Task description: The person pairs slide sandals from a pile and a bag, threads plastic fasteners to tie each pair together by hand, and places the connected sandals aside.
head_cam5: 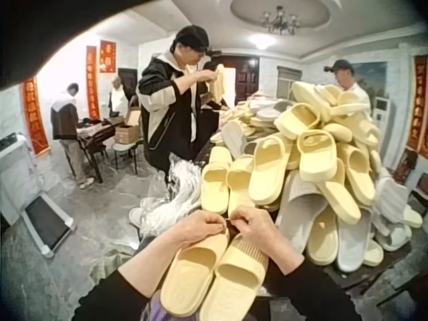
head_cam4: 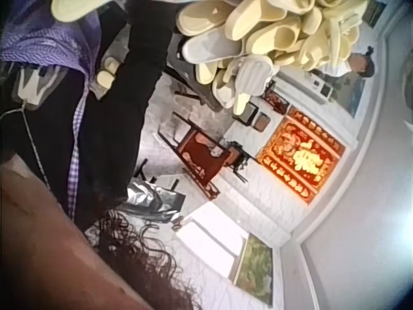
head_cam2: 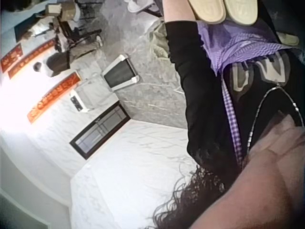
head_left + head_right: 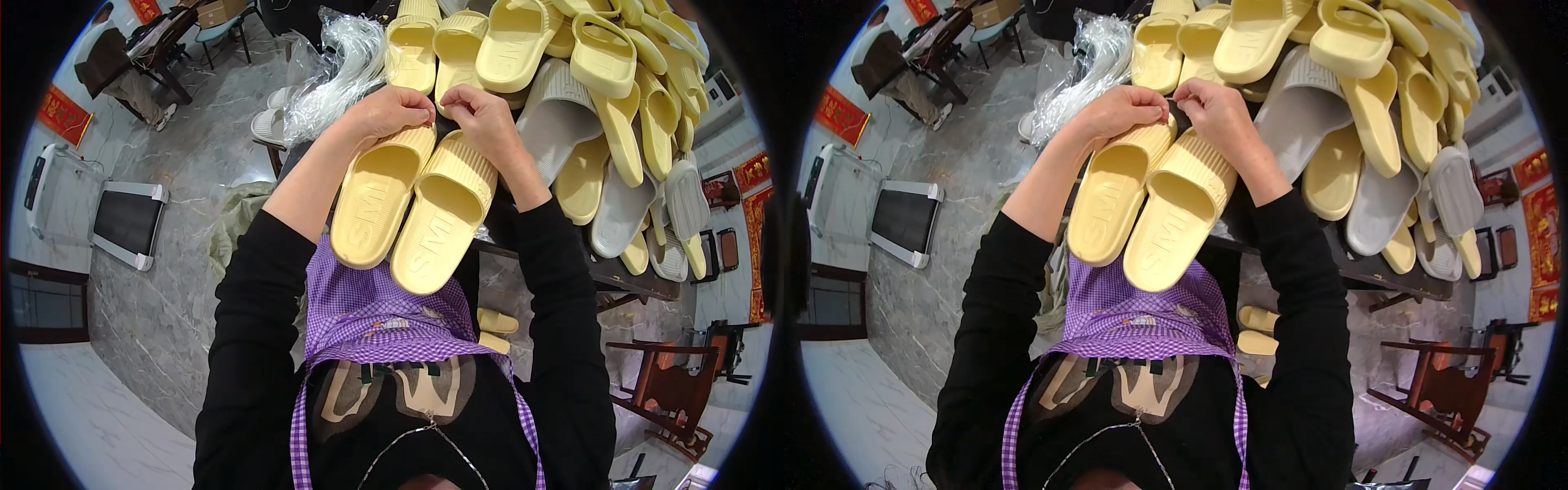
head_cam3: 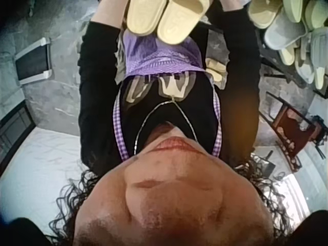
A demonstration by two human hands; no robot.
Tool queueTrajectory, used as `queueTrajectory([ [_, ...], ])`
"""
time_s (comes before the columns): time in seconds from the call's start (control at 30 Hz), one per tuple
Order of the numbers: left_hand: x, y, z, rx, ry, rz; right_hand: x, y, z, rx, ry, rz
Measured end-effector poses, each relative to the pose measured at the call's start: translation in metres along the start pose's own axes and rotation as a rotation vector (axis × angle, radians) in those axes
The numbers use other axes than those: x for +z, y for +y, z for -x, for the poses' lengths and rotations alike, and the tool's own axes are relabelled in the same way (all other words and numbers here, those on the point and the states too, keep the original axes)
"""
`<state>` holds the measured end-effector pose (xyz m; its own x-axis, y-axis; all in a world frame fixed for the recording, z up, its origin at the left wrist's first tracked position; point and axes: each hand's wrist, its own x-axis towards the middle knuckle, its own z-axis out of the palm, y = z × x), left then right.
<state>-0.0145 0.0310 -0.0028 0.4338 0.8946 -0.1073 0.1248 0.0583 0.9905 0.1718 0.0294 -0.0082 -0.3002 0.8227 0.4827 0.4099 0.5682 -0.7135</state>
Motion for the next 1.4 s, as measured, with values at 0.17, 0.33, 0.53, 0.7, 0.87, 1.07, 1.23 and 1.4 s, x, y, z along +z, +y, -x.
queueTrajectory([
  [0.17,-0.003,0.000,-0.004,-0.012,-0.106,-0.065,-0.004,-0.003,0.002,-0.184,0.043,0.133],
  [0.33,-0.005,0.002,-0.004,-0.061,-0.165,-0.012,-0.004,-0.001,0.000,-0.361,0.055,0.334],
  [0.53,-0.006,0.006,-0.002,-0.085,-0.203,-0.073,-0.005,-0.003,0.001,-0.465,0.019,0.398],
  [0.7,-0.006,0.004,-0.003,-0.073,-0.211,-0.062,-0.005,-0.004,0.003,-0.462,0.014,0.401],
  [0.87,-0.009,0.006,-0.002,-0.061,-0.241,-0.100,-0.005,-0.003,0.003,-0.472,0.038,0.386],
  [1.07,-0.009,0.007,-0.003,-0.058,-0.271,-0.168,-0.006,-0.004,0.002,-0.490,0.047,0.447],
  [1.23,-0.011,0.006,-0.004,-0.060,-0.283,-0.182,-0.004,-0.002,0.002,-0.540,0.044,0.523],
  [1.4,-0.011,0.005,-0.005,-0.058,-0.292,-0.185,-0.006,-0.002,0.002,-0.564,0.012,0.550],
])
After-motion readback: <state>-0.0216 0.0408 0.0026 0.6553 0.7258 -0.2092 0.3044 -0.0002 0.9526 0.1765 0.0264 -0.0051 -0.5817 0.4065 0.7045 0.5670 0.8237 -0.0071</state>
